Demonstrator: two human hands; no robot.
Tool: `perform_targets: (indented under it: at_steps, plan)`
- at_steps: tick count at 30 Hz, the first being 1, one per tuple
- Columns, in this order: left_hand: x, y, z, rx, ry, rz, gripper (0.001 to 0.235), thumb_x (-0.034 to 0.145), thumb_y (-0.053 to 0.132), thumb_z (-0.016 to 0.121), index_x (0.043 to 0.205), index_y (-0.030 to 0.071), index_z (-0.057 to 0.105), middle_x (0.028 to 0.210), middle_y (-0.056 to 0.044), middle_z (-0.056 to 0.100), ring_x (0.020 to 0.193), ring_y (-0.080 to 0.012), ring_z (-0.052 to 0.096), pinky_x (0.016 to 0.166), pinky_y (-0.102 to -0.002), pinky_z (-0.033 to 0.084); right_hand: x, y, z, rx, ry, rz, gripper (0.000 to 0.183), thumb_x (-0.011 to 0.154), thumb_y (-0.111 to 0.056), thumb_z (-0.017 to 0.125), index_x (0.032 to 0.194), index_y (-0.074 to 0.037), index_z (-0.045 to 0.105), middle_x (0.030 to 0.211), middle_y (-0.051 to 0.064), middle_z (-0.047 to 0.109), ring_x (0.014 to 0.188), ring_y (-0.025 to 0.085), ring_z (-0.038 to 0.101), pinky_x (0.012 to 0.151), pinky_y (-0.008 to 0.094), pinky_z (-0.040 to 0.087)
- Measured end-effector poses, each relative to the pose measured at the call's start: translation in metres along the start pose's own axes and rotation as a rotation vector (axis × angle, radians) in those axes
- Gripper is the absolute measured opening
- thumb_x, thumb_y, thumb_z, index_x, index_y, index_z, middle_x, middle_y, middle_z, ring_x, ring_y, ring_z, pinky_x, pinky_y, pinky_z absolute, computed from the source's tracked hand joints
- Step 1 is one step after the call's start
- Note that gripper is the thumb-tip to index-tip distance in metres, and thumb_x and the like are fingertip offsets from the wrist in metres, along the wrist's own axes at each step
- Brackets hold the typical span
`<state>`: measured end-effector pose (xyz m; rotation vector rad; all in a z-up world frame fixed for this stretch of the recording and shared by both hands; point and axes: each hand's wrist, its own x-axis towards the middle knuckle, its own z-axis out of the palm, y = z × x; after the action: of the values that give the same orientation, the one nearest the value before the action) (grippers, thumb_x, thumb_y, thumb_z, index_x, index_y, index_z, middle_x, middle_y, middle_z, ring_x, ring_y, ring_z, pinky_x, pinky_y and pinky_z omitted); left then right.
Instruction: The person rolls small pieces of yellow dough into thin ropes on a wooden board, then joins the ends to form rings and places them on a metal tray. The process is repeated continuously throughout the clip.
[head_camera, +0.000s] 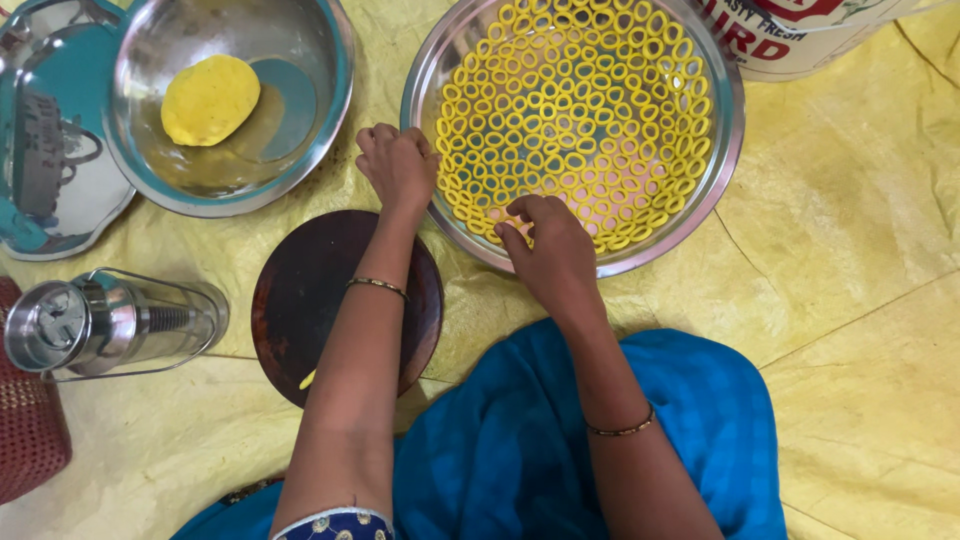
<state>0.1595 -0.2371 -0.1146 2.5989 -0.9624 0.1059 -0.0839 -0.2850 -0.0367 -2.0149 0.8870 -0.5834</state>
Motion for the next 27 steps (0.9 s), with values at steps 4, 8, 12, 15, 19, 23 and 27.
perform_targets:
  at_steps: [4,8,12,15,19,23,27]
  plan:
    - [-0.001,-0.005,0.007,-0.011,0.033,0.000,0.014,0.076,0.027,0.089,0.082,0.016,0.081,0.114,-0.012,0.061,0.123,-0.0381,0.042,0.093,-0.054,0.037,0.000,-0.001,0.000,0.000,-0.006,0.007,0.029,0.088,-0.027,0.078,0.108,-0.007,0.072,0.103,0.013,0.071,0.081,0.028,0.071,0.071,0.040,0.056]
    - [-0.004,-0.008,0.008,-0.009,0.054,0.025,0.008,0.081,0.018,0.084,0.089,0.017,0.081,0.120,-0.010,0.062,0.130,-0.0381,0.041,0.099,-0.054,0.038,0.000,-0.002,-0.002,-0.018,-0.015,0.006,0.029,0.088,-0.027,0.078,0.107,-0.007,0.072,0.103,0.013,0.071,0.082,0.028,0.071,0.072,0.040,0.055]
    - [-0.008,-0.010,0.003,-0.107,0.049,0.016,0.019,0.076,0.019,0.086,0.092,0.014,0.079,0.120,-0.011,0.061,0.130,-0.0376,0.040,0.100,-0.056,0.035,-0.001,0.000,-0.002,-0.013,-0.007,-0.006,0.029,0.088,-0.027,0.078,0.107,-0.007,0.072,0.103,0.014,0.071,0.083,0.028,0.071,0.073,0.040,0.056]
    - [-0.016,-0.015,-0.006,-0.157,0.101,0.011,0.022,0.078,0.020,0.085,0.098,0.015,0.077,0.122,-0.010,0.062,0.131,-0.0351,0.043,0.101,-0.055,0.037,0.000,0.003,-0.002,-0.018,-0.003,-0.010,0.029,0.089,-0.028,0.078,0.107,-0.007,0.072,0.102,0.013,0.071,0.082,0.028,0.071,0.072,0.040,0.056]
    - [-0.055,-0.052,-0.029,-0.232,0.143,0.070,0.027,0.087,0.025,0.081,0.110,0.013,0.074,0.127,-0.012,0.063,0.129,-0.0357,0.049,0.106,-0.053,0.041,0.001,0.012,0.004,-0.025,0.008,-0.070,0.028,0.089,-0.028,0.078,0.108,-0.007,0.072,0.102,0.012,0.073,0.081,0.026,0.072,0.072,0.039,0.056]
    - [-0.118,-0.105,-0.070,-0.234,0.132,0.062,0.036,0.099,0.030,0.071,0.125,0.006,0.068,0.132,-0.017,0.064,0.133,-0.0400,0.052,0.110,-0.052,0.040,0.002,0.015,0.009,-0.049,-0.034,-0.086,0.028,0.090,-0.027,0.079,0.107,-0.005,0.073,0.102,0.014,0.073,0.081,0.026,0.073,0.072,0.040,0.056]
    - [-0.193,-0.137,-0.103,-0.133,0.062,0.027,0.040,0.096,0.031,0.071,0.123,0.003,0.070,0.135,-0.019,0.063,0.137,-0.0429,0.049,0.110,-0.053,0.038,0.001,0.013,0.015,-0.095,-0.096,-0.108,0.027,0.090,-0.026,0.079,0.106,-0.005,0.074,0.101,0.015,0.073,0.081,0.027,0.073,0.072,0.041,0.056]
